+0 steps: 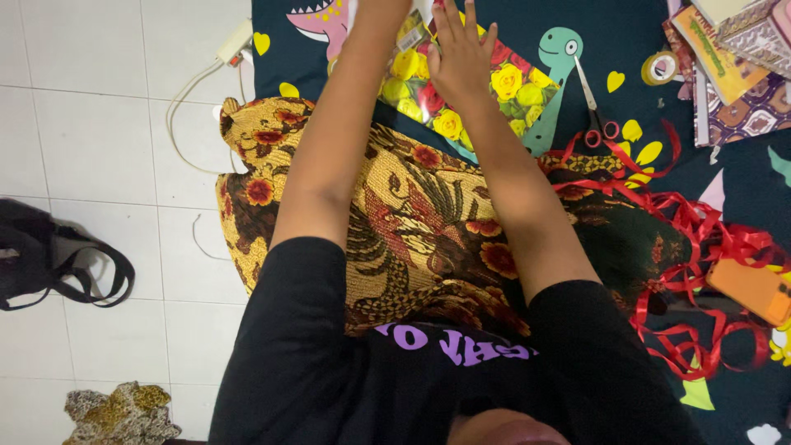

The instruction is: The person wraps a small rectangular item in floral-patterned wrapping paper, folds the edges, and secures the package with clear tape. They repeat the process for a second item, using scissors to trim excess paper and tape to seal the folds.

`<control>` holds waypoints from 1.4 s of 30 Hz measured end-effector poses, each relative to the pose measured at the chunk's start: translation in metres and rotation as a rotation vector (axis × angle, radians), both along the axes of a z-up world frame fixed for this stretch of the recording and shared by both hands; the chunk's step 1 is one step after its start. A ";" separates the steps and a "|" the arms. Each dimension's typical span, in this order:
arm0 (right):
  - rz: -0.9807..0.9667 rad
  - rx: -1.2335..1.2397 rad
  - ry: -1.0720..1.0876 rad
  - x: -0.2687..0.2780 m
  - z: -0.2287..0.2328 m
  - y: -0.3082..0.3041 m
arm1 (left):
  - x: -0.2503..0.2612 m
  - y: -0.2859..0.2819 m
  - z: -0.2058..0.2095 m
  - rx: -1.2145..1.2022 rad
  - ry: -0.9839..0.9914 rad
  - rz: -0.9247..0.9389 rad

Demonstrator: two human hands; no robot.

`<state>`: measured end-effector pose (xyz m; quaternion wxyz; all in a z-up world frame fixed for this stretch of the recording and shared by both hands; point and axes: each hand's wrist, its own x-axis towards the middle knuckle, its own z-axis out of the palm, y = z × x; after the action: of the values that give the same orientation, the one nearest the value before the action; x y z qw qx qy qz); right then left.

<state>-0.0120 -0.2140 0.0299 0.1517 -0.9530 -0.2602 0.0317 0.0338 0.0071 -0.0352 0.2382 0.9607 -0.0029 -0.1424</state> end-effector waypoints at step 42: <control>0.055 0.053 0.087 0.010 -0.032 -0.041 | -0.077 -0.078 0.051 0.045 -0.454 -0.161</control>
<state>-0.0021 -0.2545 -0.0024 0.1873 -0.9389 -0.2801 0.0703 -0.0431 -0.0712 0.0155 0.1977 0.9699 -0.1298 0.0585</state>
